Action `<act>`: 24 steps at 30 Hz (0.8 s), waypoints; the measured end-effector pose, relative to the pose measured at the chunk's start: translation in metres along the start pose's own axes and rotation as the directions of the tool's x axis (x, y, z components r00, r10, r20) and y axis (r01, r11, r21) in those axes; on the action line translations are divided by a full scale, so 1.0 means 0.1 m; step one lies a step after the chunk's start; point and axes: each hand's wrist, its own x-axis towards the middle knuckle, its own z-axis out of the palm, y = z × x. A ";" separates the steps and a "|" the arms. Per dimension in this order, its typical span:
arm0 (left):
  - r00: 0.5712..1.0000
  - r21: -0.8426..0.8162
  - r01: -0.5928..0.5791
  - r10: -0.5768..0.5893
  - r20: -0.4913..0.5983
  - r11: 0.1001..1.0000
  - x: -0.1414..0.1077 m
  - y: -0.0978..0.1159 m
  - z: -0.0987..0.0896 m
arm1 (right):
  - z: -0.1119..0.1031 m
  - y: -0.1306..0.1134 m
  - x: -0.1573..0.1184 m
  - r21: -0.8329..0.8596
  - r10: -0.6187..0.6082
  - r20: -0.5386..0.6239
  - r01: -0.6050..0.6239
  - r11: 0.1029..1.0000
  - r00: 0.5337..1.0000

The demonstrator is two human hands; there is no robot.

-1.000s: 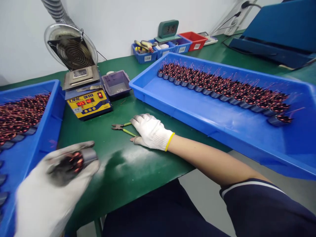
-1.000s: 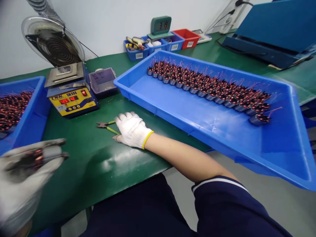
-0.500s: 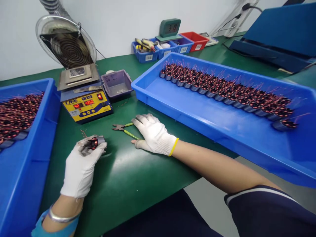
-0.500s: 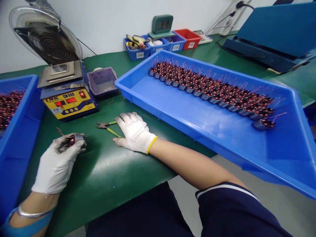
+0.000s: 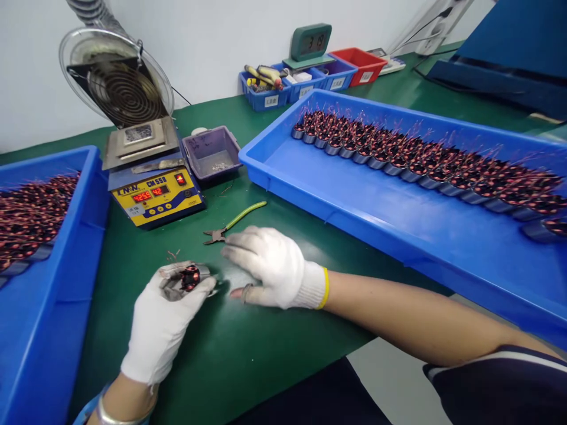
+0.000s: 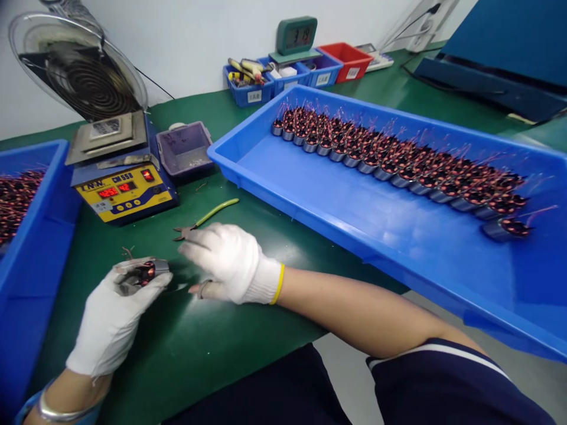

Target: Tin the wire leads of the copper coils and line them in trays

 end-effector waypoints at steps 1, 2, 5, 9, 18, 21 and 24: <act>1.000 0.028 0.017 -0.017 0.008 0.999 -0.03 0.02 0.03 | 0.02 -0.05 0.00 0.055 -0.024 0.008 0.024 0.998 1.000; 0.999 0.062 0.031 -0.032 0.012 0.998 -0.06 0.04 0.07 | 0.05 -0.10 0.00 0.104 -0.021 0.006 0.020 0.994 1.000; 0.998 0.165 0.050 -0.053 0.015 0.985 -0.11 0.10 0.16 | 0.16 -0.25 0.03 0.210 0.100 -0.039 -0.089 0.974 0.994; 0.998 0.140 0.035 -0.041 0.040 0.990 -0.10 0.16 0.14 | 0.22 -0.36 0.09 0.306 0.323 -0.070 -0.288 0.908 0.944; 0.991 -0.267 0.127 -0.111 0.072 0.955 -0.09 0.03 -0.02 | 0.13 -0.44 0.16 0.525 0.493 0.055 -0.445 0.725 0.868; 0.997 -0.426 0.070 -0.078 -0.003 0.902 -0.05 0.05 -0.04 | 0.09 -0.48 0.18 0.530 0.515 0.103 -0.485 0.695 0.851; 0.982 -0.635 -0.059 -0.069 -0.175 0.770 0.05 0.14 -0.14 | 0.08 -0.49 0.19 0.543 0.561 0.102 -0.518 0.661 0.822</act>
